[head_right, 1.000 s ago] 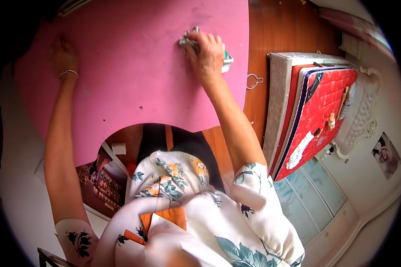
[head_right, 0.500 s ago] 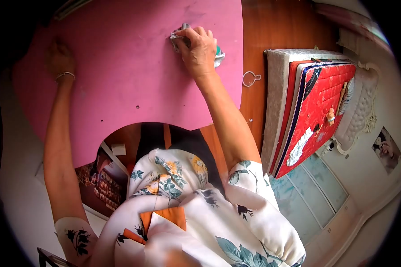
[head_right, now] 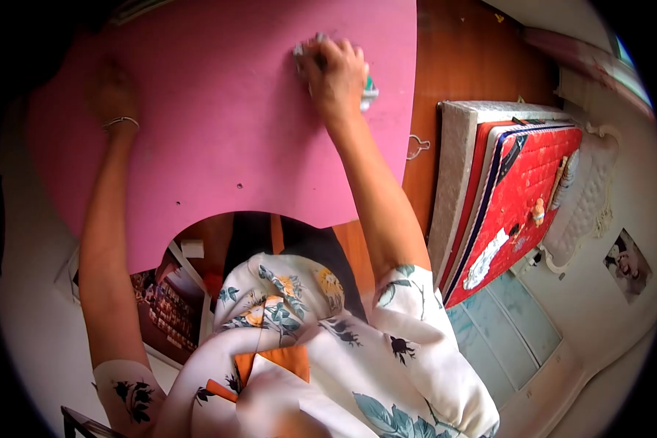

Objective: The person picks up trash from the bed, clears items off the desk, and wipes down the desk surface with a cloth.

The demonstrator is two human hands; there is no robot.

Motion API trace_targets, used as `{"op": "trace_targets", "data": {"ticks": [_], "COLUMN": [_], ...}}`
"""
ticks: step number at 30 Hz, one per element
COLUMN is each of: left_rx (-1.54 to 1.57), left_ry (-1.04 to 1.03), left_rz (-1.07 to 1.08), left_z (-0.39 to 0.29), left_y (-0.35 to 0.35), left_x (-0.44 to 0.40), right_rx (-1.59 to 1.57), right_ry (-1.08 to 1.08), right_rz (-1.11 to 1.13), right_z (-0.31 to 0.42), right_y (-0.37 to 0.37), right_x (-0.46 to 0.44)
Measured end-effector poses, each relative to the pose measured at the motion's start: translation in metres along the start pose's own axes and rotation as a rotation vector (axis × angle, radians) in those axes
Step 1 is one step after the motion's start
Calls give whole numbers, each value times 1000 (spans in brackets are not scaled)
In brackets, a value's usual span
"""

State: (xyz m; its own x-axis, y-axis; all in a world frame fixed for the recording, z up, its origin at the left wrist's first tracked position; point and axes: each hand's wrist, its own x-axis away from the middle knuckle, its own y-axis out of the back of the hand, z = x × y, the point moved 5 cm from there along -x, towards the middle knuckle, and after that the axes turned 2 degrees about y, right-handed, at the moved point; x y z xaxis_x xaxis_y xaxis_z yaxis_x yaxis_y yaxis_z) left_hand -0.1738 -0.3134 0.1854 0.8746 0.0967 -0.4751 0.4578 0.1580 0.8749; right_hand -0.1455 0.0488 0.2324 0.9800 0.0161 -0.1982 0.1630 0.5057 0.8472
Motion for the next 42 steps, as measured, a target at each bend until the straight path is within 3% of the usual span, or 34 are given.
{"op": "trace_targets", "data": {"ticks": [3,5,7,10,11,12,13,14,15,17,20,21,22,23,25,26,27,28,29,31,33,34,36,37,39,41,42], "left_rx": [89,87,87,135,152,170,167,187,207,212,193,164,165,194,224,227,230,229,230,226,162,161,165,165,252,242,225], "left_ry": [-5,47,93,95,122,148,150,145,139,131,113,102,102,95,80,90,101,99,114,127,122,122,70,64,63,72,95], "left_rz": [-81,-36,24,14,54,102,107,86,64,33,-2,7,5,-9,-24,-25,-19,-7,28,61,98,93,-8,-6,-46,-2,46], "left_z": [-5,-12,-13,-11,-12,-12,-12,-11,-11,-12,-15,-16,-16,-16,-14,-13,-12,-13,-13,-12,-13,-12,-11,-11,-13,-13,-10], "left_y": [9,17,18,18,19,18,16,16,17,21,22,21,20,19,15,12,9,11,15,20,21,19,15,15,17,12,8], "left_x": [-1,-3,-1,-3,-2,1,2,3,3,0,-6,-5,-4,-3,-3,-1,4,6,4,0,-5,-6,-3,-1,-5,-3,2], "right_rx": [77,235,160,6,78,310,122,189,161,78,314,277,258,10,-34,204,196,346,169,95,290,268,143,97,-106,-198,36], "right_ry": [-19,224,321,372,442,373,338,145,99,36,173,273,336,377,372,419,394,260,68,-9,-31,-26,266,310,533,616,597], "right_rz": [42,66,267,586,395,392,136,207,15,-145,-40,5,204,336,498,373,244,134,98,-155,-177,-70,-16,187,284,318,320], "right_z": [9,23,65,78,66,41,22,3,4,4,29,57,69,93,97,79,45,4,-18,-33,-23,-13,62,100,153,135,115], "right_y": [-13,-26,-28,-25,-25,-41,-31,-26,-11,-8,-39,-41,-60,-55,-46,-43,-43,-43,-23,6,-8,-31,-60,-73,-75,-72,-70], "right_x": [8,78,141,140,124,104,71,35,3,-18,36,68,104,126,116,100,76,44,2,-44,-31,-6,54,84,118,106,84]}}
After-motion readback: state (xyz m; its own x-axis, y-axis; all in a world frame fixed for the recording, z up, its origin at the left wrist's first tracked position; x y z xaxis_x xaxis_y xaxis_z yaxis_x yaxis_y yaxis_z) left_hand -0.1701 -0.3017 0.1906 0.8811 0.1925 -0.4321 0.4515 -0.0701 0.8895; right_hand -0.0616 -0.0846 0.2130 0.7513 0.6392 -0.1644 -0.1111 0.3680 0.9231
